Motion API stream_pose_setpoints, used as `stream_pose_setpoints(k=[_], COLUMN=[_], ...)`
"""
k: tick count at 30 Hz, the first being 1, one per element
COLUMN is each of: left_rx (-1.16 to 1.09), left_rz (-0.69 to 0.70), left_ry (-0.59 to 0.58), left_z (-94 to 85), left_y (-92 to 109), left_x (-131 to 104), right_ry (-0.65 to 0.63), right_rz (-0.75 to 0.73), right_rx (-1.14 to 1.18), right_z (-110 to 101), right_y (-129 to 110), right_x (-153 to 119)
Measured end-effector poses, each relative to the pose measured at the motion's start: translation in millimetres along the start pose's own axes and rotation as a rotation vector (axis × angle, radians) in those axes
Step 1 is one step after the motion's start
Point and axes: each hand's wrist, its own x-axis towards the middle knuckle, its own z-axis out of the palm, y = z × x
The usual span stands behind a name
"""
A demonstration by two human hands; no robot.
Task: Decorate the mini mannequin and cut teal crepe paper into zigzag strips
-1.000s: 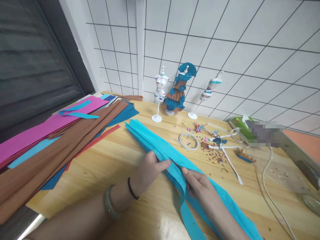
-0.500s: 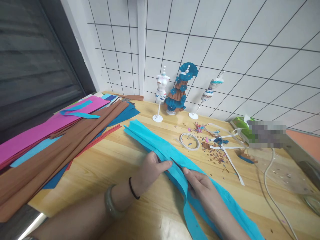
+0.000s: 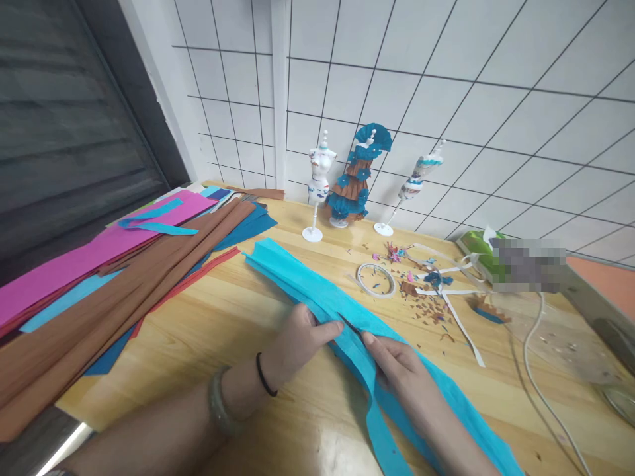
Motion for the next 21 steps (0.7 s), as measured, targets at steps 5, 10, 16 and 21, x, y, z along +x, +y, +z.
stream_pose_setpoints(k=[5,10,16,21], left_rx=[-0.009,0.004,0.035,0.014], left_rz=[-0.013,-0.015,-0.068,-0.053], left_ry=[-0.006,-0.017,0.036,0.098], left_z=[-0.5,0.3,-1.0,-8.1], left_y=[-1.6,-1.1,-0.1,-4.0], left_x=[-0.6,-0.5,0.2,4.2], right_ry=[0.001,-0.002,-0.014,0.004], right_rz=[-0.022,-0.039,-0.055,-0.051], right_rx=[-0.046,-0.078,-0.058,-0.080], right_z=[-2.3,-4.5,-5.7,-5.9], right_y=[-0.6,0.3,2.2,2.7], right_x=[-1.1,-1.4,-1.1,0.7])
